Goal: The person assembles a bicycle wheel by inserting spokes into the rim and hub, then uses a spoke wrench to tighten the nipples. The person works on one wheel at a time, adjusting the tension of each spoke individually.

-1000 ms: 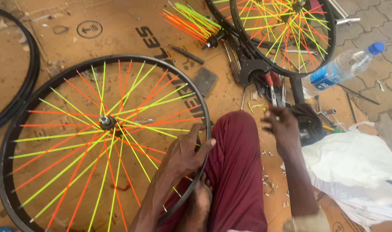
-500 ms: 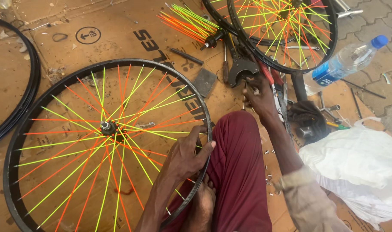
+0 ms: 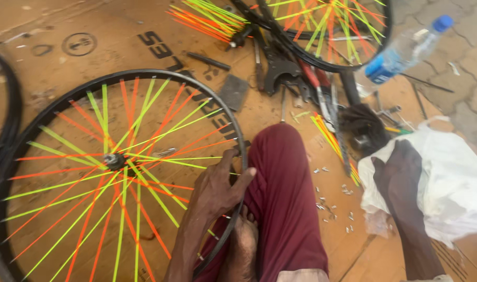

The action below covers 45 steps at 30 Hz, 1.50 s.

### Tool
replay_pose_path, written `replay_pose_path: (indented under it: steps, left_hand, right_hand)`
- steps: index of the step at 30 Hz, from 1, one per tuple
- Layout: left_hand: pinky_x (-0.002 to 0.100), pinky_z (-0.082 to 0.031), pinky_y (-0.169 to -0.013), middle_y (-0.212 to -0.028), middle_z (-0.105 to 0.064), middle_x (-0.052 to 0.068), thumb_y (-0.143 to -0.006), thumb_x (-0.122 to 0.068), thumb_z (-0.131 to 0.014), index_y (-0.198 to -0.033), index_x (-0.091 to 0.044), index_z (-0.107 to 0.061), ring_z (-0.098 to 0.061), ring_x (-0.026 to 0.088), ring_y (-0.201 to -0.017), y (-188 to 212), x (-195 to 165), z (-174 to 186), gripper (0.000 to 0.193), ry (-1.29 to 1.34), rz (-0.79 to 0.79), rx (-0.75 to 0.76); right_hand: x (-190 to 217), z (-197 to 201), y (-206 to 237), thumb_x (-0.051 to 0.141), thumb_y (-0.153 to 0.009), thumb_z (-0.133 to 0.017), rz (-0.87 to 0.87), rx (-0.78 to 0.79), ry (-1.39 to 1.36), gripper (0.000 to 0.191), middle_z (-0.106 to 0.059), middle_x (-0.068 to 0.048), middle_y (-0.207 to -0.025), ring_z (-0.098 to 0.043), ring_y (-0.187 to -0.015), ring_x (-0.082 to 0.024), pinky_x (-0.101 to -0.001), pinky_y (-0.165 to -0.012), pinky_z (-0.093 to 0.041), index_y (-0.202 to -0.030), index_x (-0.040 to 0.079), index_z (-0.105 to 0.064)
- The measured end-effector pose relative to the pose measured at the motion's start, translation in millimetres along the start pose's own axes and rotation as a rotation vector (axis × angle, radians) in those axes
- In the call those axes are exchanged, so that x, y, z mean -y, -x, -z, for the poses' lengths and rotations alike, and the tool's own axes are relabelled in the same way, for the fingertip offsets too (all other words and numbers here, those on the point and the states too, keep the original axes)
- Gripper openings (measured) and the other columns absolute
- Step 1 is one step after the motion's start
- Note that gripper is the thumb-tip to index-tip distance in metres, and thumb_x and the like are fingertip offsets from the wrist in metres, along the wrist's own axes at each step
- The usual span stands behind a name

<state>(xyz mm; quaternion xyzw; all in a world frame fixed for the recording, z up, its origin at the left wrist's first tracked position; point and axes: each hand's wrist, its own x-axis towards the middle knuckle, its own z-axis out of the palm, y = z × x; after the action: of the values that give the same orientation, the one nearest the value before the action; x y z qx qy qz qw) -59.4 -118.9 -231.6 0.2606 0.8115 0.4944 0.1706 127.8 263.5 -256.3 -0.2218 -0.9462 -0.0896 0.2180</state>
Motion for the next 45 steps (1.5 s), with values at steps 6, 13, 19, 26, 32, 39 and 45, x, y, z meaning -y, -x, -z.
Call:
replay_pose_path:
  steps: [6, 13, 19, 26, 32, 39, 45]
  left_hand:
    - [0.053, -0.052, -0.075, -0.075, -0.070, 0.027, -0.089, -0.047, -0.063, -0.137, -0.010, -0.052, -0.072, 0.047, -0.084, -37.9, 13.5, -4.0, 0.061, -0.026, 0.206, 0.114]
    - [0.054, -0.052, -0.074, -0.077, -0.069, 0.027, -0.088, -0.046, -0.066, -0.134, -0.009, -0.053, -0.070, 0.047, -0.084, -37.9, 49.4, 5.3, 0.060, -0.041, 0.204, 0.095]
    - [0.052, -0.052, -0.071, -0.073, -0.067, 0.025, -0.088, -0.045, -0.067, -0.130, -0.009, -0.055, -0.070, 0.044, -0.074, -6.8, 95.3, -3.8, 0.056, -0.011, 0.183, 0.090]
    - [0.050, -0.049, -0.063, -0.057, -0.057, 0.021, -0.087, -0.045, -0.068, -0.129, -0.009, -0.056, -0.063, 0.039, -0.057, 13.3, 154.4, -15.0, 0.056, -0.026, 0.204, 0.091]
    - [0.050, -0.049, -0.063, -0.058, -0.059, 0.022, -0.086, -0.044, -0.067, -0.131, -0.012, -0.057, -0.065, 0.039, -0.058, 28.1, 169.3, -14.2, 0.056, -0.029, 0.262, 0.117]
    - [0.051, -0.051, -0.070, -0.073, -0.067, 0.023, -0.090, -0.046, -0.068, -0.129, -0.010, -0.056, -0.069, 0.042, -0.074, 32.3, 186.5, -20.4, 0.055, -0.035, 0.157, 0.085]
    - [0.050, -0.052, -0.067, -0.071, -0.067, 0.023, -0.087, -0.045, -0.069, -0.126, -0.008, -0.057, -0.070, 0.040, -0.068, 42.4, 208.3, -13.7, 0.055, -0.039, 0.189, 0.083]
  right_hand:
    - [-24.0, -50.9, -15.3, 0.027, -0.088, -0.078, 0.009, 0.117, 0.157, 0.030, -0.070, -0.010, -0.119, -0.057, -0.120, -0.036, -0.0504, -0.098, -0.044, -0.113, 0.010, -0.074]
    - [13.8, -98.4, -69.9, 0.038, -0.098, -0.069, -0.186, 0.299, -0.138, 0.032, -0.070, -0.016, -0.115, -0.060, -0.115, -0.042, -0.0595, -0.098, -0.045, -0.117, 0.012, -0.070]
    - [58.7, -158.7, -65.9, 0.050, -0.082, -0.078, -0.235, 0.267, -0.133, 0.070, -0.060, -0.031, -0.125, -0.053, -0.115, -0.055, -0.0668, -0.089, -0.039, -0.132, 0.005, -0.060]
    - [97.9, -182.7, -19.0, 0.052, -0.082, -0.074, -0.367, 0.547, -0.228, 0.061, -0.069, -0.018, -0.122, -0.065, -0.119, -0.038, -0.0507, -0.103, -0.048, -0.126, 0.010, -0.065]
    - [129.7, -170.7, 49.9, 0.026, -0.085, -0.075, -0.180, 0.073, -0.207, 0.037, -0.071, -0.018, -0.111, -0.066, -0.104, -0.041, -0.0498, -0.091, -0.049, -0.114, 0.004, -0.065]
    - [73.4, -163.5, 64.1, 0.026, -0.101, -0.076, -0.807, -0.301, -0.995, 0.029, -0.072, -0.016, -0.103, -0.070, -0.087, -0.029, -0.0445, -0.076, -0.055, -0.108, 0.000, -0.064]
    - [45.2, -176.8, 62.3, 0.010, -0.107, -0.065, -0.920, -0.583, -1.580, 0.016, -0.071, -0.017, -0.105, -0.073, -0.099, -0.033, -0.0512, -0.091, -0.062, -0.114, -0.004, -0.060]
